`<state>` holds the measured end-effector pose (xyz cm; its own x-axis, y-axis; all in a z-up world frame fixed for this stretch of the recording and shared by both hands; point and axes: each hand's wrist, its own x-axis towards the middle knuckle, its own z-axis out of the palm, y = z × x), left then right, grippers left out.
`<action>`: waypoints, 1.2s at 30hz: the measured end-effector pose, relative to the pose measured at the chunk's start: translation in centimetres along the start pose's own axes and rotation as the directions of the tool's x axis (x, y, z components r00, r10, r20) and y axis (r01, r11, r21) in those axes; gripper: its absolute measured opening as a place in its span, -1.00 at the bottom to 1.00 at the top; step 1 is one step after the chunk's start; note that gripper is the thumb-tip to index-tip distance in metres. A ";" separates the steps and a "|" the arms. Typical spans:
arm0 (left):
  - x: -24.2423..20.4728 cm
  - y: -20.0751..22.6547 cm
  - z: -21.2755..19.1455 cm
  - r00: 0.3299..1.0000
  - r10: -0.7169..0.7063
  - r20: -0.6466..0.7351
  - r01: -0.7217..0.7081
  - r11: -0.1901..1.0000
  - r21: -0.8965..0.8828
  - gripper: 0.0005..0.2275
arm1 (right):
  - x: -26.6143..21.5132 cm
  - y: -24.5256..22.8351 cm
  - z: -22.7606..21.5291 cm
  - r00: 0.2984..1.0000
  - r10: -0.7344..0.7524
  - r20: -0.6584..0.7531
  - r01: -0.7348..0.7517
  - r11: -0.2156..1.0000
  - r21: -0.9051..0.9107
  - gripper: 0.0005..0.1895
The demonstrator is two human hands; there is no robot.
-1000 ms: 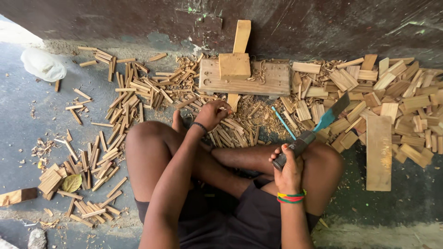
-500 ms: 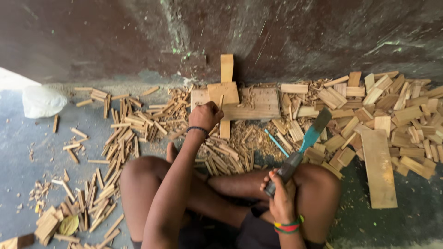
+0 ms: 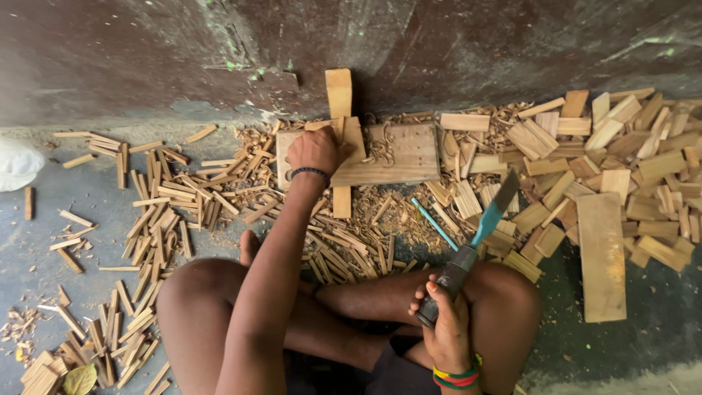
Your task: The person sits on the floor and carves a small wooden block using a chisel and a hammer. They repeatedly strike the chisel to remove wood shavings, occasionally adjusting the wood's position. The workspace is surrounded by wood shavings and small pieces of wood.
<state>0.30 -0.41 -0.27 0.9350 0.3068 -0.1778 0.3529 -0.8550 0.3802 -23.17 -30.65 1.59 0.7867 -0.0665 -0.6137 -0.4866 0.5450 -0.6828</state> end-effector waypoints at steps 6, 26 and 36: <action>0.4 -1.5 -0.1 0.993 0.018 -0.121 -0.038 0.986 -0.163 -0.65 | 0.3 0.2 0.5 0.998 -0.062 0.028 0.064 0.993 -0.095 -0.75; -2.7 -6.8 0.8 0.897 0.357 -0.259 -0.426 0.854 -0.299 -0.49 | 1.2 2.1 1.5 0.992 -0.115 0.060 0.128 0.809 -0.573 -0.76; -3.0 -5.9 1.0 0.870 0.355 -0.341 -0.451 0.853 -0.262 -0.59 | 1.0 1.4 1.6 0.998 -0.023 0.054 0.050 0.820 -0.570 -0.78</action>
<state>-4.65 3.33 -2.92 0.9511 0.1059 0.2902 -0.1115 -0.7585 0.6421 -22.43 -28.57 0.63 0.8171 -0.0335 -0.5756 -0.5765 -0.0333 -0.8164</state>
